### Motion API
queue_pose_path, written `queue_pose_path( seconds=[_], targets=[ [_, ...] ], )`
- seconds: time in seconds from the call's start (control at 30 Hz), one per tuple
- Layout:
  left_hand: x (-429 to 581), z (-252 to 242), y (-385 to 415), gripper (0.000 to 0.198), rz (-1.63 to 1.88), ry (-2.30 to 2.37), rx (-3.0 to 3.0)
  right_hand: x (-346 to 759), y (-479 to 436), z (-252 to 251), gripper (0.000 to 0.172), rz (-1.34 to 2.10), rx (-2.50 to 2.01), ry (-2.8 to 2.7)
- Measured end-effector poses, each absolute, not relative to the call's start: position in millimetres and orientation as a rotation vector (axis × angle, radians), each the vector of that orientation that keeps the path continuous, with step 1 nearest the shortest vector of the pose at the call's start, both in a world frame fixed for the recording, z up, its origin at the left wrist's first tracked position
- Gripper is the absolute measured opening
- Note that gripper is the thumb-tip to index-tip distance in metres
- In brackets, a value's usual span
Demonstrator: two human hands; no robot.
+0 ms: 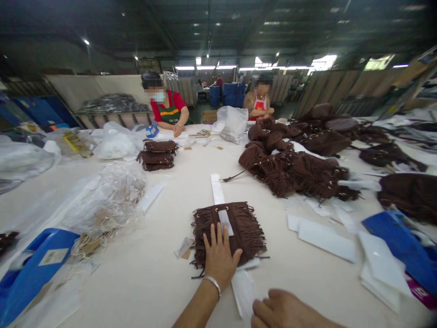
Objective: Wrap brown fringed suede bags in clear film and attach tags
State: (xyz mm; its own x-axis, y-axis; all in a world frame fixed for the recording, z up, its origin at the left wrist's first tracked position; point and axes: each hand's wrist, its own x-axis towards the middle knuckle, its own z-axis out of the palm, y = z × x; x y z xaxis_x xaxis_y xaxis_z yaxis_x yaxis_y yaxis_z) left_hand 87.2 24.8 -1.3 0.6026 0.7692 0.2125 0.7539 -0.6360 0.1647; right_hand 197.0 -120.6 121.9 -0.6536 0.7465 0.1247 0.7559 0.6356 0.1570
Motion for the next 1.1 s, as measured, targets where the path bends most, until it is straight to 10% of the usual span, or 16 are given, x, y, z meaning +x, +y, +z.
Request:
queue_pose_path(
  seconds=[0.37,1.1],
  targets=[
    [77,4,36,0.071,0.424,1.22,2.558,258,71,128,0.014,0.153,-1.723,-2.758],
    [89,1,40,0.032,0.712,1.389,2.138,268,87,44,0.022,0.244,-1.8,-2.516]
  ],
)
